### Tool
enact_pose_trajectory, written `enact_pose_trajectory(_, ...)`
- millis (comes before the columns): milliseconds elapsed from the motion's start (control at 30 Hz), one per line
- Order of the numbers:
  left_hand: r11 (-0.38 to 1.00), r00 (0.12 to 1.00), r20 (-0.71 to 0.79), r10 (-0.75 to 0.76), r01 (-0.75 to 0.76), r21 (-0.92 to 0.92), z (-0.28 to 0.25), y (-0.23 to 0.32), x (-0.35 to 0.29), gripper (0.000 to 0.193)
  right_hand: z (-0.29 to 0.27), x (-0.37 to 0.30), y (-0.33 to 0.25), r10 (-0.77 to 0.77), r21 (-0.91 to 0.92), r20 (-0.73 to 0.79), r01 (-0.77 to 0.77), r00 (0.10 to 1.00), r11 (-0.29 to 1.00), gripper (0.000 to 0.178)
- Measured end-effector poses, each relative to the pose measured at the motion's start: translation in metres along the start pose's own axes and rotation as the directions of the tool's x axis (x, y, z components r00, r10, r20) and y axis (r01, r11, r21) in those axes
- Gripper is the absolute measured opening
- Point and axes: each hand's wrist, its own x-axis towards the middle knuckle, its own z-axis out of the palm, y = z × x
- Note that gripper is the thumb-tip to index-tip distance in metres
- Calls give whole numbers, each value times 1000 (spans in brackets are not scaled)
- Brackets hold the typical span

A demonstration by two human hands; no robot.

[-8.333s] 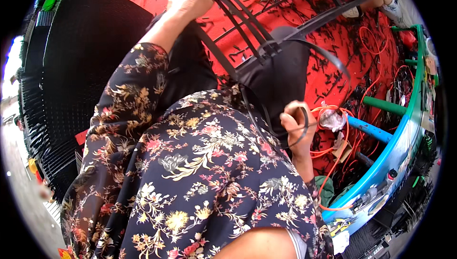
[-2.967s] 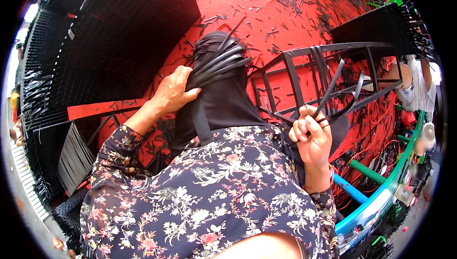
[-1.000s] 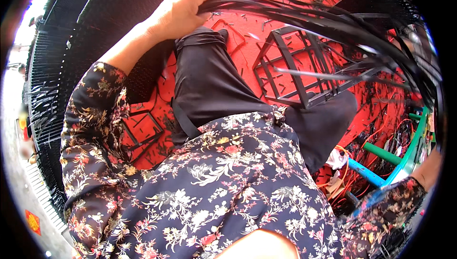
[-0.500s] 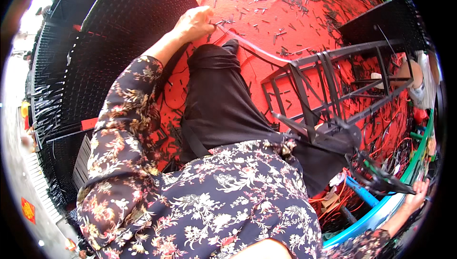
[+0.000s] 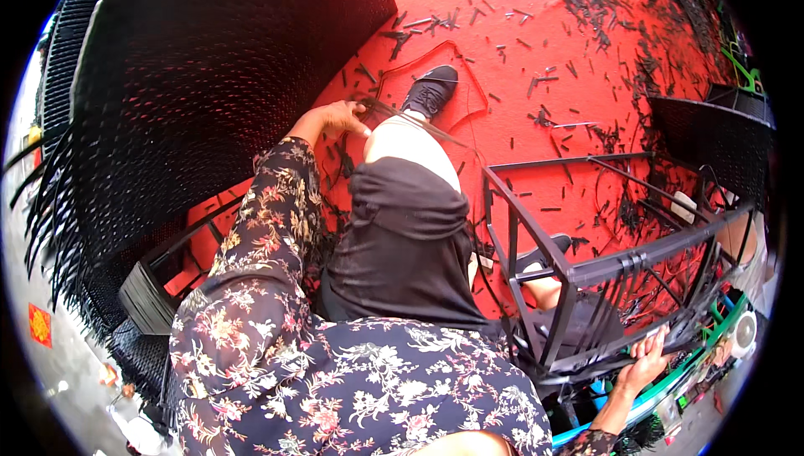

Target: The person sits on the floor and weaves black plastic strips into a metal chair frame. They use a flat metal tool to push the strips through the frame slots and a hammer to tap them into place. The person repeatedly picks up strips, threads them through the frame, and secures them.

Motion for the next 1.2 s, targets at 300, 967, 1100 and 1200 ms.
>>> enact_pose_trajectory(300, 952, 841, -502, -201, 287, 101, 24, 16, 40, 60, -41, -26, -40, -7, -156, -74, -4, 997, 988, 19)
enact_pose_trajectory(967, 896, 523, -816, 247, -444, -13, -52, 128, 32, 17, -4, 13, -48, -47, -9, 13, 47, 999, 999, 16)
enact_pose_trajectory(1100, 435, 790, -439, 428, -606, -666, -44, 241, -57, 12, 6, 3, -81, -39, 432, 416, -160, 908, 888, 13)
enact_pose_trajectory(1200, 521, 680, -401, 614, -731, -441, -18, 311, -124, 20, 51, -28, -114, -108, 498, 650, -315, 752, 808, 22)
